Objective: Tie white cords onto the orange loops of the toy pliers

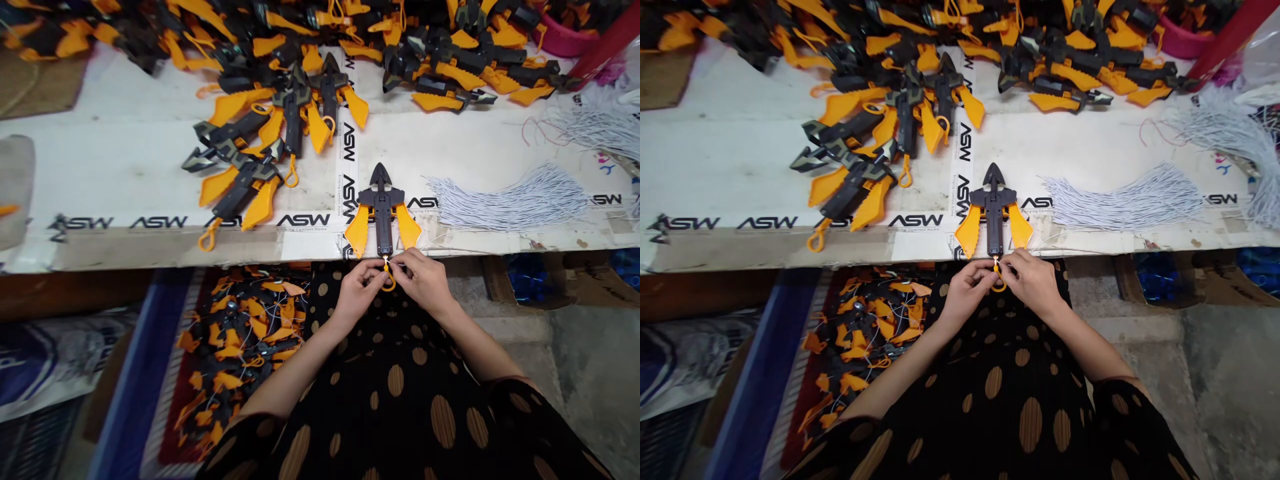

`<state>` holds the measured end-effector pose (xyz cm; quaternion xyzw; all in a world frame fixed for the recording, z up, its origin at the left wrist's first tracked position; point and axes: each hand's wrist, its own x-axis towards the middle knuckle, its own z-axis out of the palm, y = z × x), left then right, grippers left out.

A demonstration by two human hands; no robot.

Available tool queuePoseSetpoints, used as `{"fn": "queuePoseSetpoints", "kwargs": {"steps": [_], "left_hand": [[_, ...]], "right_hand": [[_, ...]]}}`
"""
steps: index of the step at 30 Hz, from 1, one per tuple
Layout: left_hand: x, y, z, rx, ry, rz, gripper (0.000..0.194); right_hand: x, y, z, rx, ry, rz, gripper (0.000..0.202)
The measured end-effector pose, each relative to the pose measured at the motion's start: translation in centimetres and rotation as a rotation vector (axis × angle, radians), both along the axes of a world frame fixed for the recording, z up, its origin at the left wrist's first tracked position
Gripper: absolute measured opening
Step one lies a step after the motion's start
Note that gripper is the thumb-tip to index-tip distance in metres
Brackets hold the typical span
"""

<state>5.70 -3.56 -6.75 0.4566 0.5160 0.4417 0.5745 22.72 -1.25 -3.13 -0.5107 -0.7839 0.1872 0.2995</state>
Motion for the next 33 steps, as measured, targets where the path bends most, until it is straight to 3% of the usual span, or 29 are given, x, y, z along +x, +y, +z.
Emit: {"fn": "queuePoseSetpoints", "kwargs": {"steps": [8,20,33], "left_hand": [[0.0,0.0,-0.1,-0.032,-0.007,0.004,0.040],[0.1,0.3,0.2,0.018,0.064,0.105,0.030],[0.3,0.1,0.4,0.078,0.171,0.139,0.028]], "right_hand": [[-0.2,0.1,-0.3,-0.080,-0.051,-0.037,0.016],[0.3,0.2,-1.2,0.087,-0.171,0.051,0.020],[-0.5,0.1,-0.9,0.093,-0.177,-0.040,0.018]]}}
